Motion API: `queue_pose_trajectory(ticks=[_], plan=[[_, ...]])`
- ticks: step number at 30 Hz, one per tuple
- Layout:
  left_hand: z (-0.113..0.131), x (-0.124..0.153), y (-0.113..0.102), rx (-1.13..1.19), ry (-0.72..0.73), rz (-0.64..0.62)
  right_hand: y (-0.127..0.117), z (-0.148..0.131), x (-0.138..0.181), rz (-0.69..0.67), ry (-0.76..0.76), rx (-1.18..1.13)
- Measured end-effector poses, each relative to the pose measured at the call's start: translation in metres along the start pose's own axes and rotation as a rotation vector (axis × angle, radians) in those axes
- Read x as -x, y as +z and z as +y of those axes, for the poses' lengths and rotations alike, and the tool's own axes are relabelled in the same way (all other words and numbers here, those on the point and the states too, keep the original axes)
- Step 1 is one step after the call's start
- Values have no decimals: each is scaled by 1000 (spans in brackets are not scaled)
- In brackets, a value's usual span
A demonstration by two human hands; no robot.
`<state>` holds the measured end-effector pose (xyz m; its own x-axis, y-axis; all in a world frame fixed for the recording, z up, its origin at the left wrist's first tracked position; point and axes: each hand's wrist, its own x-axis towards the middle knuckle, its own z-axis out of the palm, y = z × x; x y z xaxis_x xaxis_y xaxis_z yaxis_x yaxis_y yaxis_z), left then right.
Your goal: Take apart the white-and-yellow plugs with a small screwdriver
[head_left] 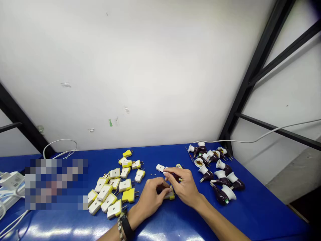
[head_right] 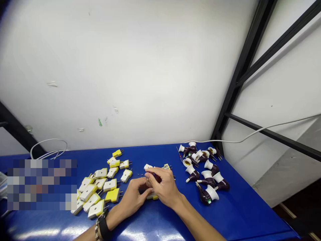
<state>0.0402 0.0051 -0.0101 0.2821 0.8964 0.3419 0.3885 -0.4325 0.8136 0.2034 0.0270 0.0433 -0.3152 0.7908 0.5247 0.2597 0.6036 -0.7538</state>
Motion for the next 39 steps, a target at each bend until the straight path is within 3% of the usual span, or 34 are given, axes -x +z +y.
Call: queue_pose_trajectory(ticks=[6, 12, 17, 19, 24, 29, 34, 39], plan=[[1, 0, -3, -8, 36, -17, -3, -4, -2, -231, 55, -102], [-1, -1, 0, -9, -22, 6, 1, 4, 1, 0, 131, -61], [1, 1, -4, 18, 57, -35, -5, -1, 2, -226, 64, -129], [1, 1, -3, -17, 61, -16, -5, -3, 2, -258, 71, -180], [1, -2, 0, -13, 22, 48, -1, 0, 2, -165, 75, -56], [1, -2, -1, 14, 62, 11, -3, 0, 1, -233, 98, -132], [1, -6, -1, 20, -71, 46, -5, 0, -2, -119, 200, -203], [7, 0, -13, -99, -40, -64, -6, 1, -3, -89, 247, -291]])
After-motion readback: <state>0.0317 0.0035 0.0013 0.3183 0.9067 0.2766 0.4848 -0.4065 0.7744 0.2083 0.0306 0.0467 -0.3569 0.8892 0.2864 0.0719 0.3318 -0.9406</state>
